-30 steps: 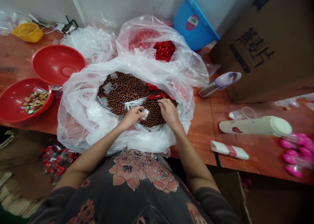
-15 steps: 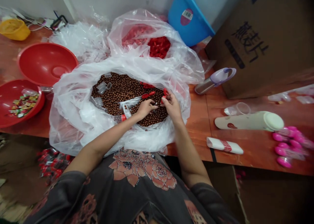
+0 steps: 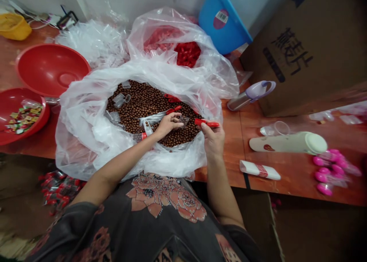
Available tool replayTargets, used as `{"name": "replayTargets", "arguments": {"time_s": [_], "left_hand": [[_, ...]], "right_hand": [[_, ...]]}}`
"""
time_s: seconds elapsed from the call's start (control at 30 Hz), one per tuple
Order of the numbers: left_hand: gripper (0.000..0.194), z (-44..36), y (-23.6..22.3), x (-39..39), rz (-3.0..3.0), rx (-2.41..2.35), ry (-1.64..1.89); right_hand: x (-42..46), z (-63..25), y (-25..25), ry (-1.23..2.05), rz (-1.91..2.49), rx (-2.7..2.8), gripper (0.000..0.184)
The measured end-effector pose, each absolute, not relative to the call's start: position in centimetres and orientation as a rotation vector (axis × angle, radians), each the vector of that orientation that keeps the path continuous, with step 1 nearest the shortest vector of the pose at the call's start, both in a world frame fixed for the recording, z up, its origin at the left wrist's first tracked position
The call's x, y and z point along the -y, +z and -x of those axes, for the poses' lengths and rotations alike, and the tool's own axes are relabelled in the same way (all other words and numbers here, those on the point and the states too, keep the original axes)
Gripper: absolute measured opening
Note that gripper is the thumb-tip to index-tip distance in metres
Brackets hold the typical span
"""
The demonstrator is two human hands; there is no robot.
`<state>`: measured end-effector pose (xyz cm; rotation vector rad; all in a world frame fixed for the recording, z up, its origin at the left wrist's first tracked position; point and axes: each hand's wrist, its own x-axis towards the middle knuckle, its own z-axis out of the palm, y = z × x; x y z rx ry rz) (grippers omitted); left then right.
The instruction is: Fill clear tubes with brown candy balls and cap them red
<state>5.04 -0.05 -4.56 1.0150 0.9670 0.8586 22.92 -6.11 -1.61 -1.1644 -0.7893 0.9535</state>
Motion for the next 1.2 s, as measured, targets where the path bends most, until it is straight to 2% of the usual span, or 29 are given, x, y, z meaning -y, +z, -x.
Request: {"name": "replayTargets", "arguments": {"time_s": [0.17, 0.47, 0.67, 0.93, 1.07, 1.2], "left_hand": [[0.045, -2.2, -1.8, 2.1, -1.071, -0.915, 0.877], [0.051, 1.3, 0.5, 4.9, -0.969, -0.951, 0.839], [0.052, 2.4, 0.8, 5.7, -0.886, -0.868, 0.752], [0.049, 3.0, 1.2, 6.2, -0.924, -0.887, 0.740], [0.046, 2.9, 1.3, 6.3, -0.942, -0.881, 0.728], [0.047, 3.0, 1.3, 6.4, -0.905, -0.881, 0.715]], "right_hand": [[6.1, -21.7, -1.2, 1.097, 1.114, 0.705, 0.031], [6.1, -18.0, 0.1, 1.414, 1.038, 0.811, 0.032], [5.8, -16.6, 0.3, 1.261, 1.037, 1.172, 0.040], [6.5, -17.1, 0.1, 0.934, 1.102, 1.605, 0.035], [6.6, -17.1, 0.0, 0.963, 1.073, 1.607, 0.040], [6.5, -17.1, 0.0, 0.985, 1.060, 1.594, 0.037]]}}
